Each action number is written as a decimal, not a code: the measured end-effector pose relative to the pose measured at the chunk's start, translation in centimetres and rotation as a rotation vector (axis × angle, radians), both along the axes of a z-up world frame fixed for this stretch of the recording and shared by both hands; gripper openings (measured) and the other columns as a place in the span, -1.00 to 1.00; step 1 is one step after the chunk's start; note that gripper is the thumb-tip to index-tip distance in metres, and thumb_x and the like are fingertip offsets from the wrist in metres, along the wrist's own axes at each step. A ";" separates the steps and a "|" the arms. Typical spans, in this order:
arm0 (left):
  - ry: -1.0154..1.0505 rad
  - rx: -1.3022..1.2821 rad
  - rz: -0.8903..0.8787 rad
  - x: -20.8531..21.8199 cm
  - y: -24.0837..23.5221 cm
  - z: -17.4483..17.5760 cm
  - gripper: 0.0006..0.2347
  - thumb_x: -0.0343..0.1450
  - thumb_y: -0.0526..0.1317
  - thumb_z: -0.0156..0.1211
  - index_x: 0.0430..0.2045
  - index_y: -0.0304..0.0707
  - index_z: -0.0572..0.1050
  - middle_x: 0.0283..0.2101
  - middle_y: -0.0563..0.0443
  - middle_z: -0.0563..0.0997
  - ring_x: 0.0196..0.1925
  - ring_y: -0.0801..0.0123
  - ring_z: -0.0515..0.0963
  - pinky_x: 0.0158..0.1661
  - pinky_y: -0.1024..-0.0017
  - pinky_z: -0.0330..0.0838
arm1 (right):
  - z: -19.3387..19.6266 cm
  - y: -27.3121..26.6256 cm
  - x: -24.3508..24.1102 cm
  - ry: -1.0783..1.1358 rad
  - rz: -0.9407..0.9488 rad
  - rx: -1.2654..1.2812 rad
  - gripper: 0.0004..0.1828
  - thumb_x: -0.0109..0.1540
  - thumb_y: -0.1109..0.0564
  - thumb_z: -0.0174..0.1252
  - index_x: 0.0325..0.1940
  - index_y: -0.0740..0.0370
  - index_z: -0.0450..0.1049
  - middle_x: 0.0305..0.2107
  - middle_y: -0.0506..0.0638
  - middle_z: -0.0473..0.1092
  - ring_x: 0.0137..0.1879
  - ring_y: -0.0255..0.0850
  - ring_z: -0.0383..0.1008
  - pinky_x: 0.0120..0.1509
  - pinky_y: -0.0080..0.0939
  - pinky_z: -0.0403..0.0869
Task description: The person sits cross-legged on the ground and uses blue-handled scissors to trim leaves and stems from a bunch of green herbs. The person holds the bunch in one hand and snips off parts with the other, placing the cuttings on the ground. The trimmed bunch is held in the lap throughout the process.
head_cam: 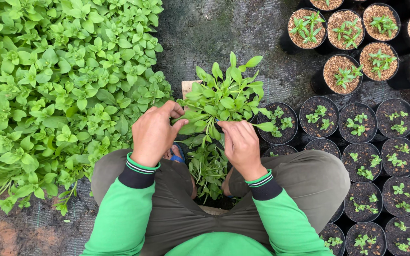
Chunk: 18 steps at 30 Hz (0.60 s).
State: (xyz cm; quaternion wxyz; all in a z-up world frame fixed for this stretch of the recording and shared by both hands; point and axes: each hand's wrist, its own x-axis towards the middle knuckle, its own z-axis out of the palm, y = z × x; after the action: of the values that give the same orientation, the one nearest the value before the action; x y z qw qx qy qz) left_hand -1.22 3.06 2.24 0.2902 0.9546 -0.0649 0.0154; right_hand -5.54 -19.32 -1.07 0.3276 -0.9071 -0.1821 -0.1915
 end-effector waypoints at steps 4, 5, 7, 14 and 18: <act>-0.005 -0.051 -0.030 0.0 0.3 1.0 -0.79 0.27 -0.12 0.47 -0.34 -0.10 0.60 -0.36 0.19 0.70 -0.30 0.29 0.63 -0.34 0.29 0.48 | 0.4 0.0 -0.1 0.000 -0.001 0.024 -0.75 0.21 0.42 0.18 -0.03 0.33 0.53 -0.25 0.09 0.50 -0.17 0.00 0.47 -0.02 -0.08 0.43; 0.011 -0.083 -0.046 0.0 0.6 1.3 -0.79 0.28 -0.12 0.47 -0.33 -0.11 0.60 -0.36 0.18 0.70 -0.33 0.31 0.61 -0.35 0.31 0.48 | 0.5 0.0 -0.2 0.000 -0.004 0.039 -0.75 0.21 0.43 0.19 -0.03 0.34 0.53 -0.26 0.10 0.50 -0.18 0.00 0.47 -0.03 -0.09 0.43; 0.065 -0.245 -0.155 0.1 1.7 2.1 -0.79 0.29 -0.13 0.46 -0.32 -0.14 0.59 -0.36 0.14 0.69 -0.37 0.34 0.59 -0.35 0.36 0.48 | 1.1 -0.3 -0.4 -0.020 -0.010 0.076 -0.76 0.22 0.42 0.19 -0.04 0.32 0.52 -0.25 0.10 0.51 -0.18 -0.01 0.49 -0.03 -0.10 0.44; 0.363 -0.513 -0.506 -0.3 2.5 1.5 -0.81 0.37 -0.12 0.33 -0.25 -0.19 0.61 -0.41 0.03 0.72 -0.47 0.37 0.67 -0.46 0.38 0.48 | 1.5 -0.4 -1.1 0.009 -0.008 0.089 -0.78 0.20 0.40 0.22 -0.07 0.33 0.54 -0.30 0.10 0.50 -0.22 -0.01 0.49 -0.07 -0.10 0.44; 0.108 0.185 -0.298 -1.1 0.6 -0.7 -0.83 0.40 -0.03 0.34 -0.37 -0.06 0.64 -0.54 -0.10 0.66 -0.52 0.08 0.65 -0.48 0.19 0.48 | 1.3 -0.1 -0.6 0.008 0.015 0.020 -0.77 0.20 0.39 0.22 -0.07 0.33 0.53 -0.30 0.10 0.49 -0.22 0.01 0.47 -0.07 -0.07 0.43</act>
State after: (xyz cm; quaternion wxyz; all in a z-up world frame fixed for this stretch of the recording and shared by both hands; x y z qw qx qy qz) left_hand -2.35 3.62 1.49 0.2033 0.9565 -0.1913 -0.0850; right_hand -6.11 -19.45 0.25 0.3387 -0.9032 -0.1857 -0.1872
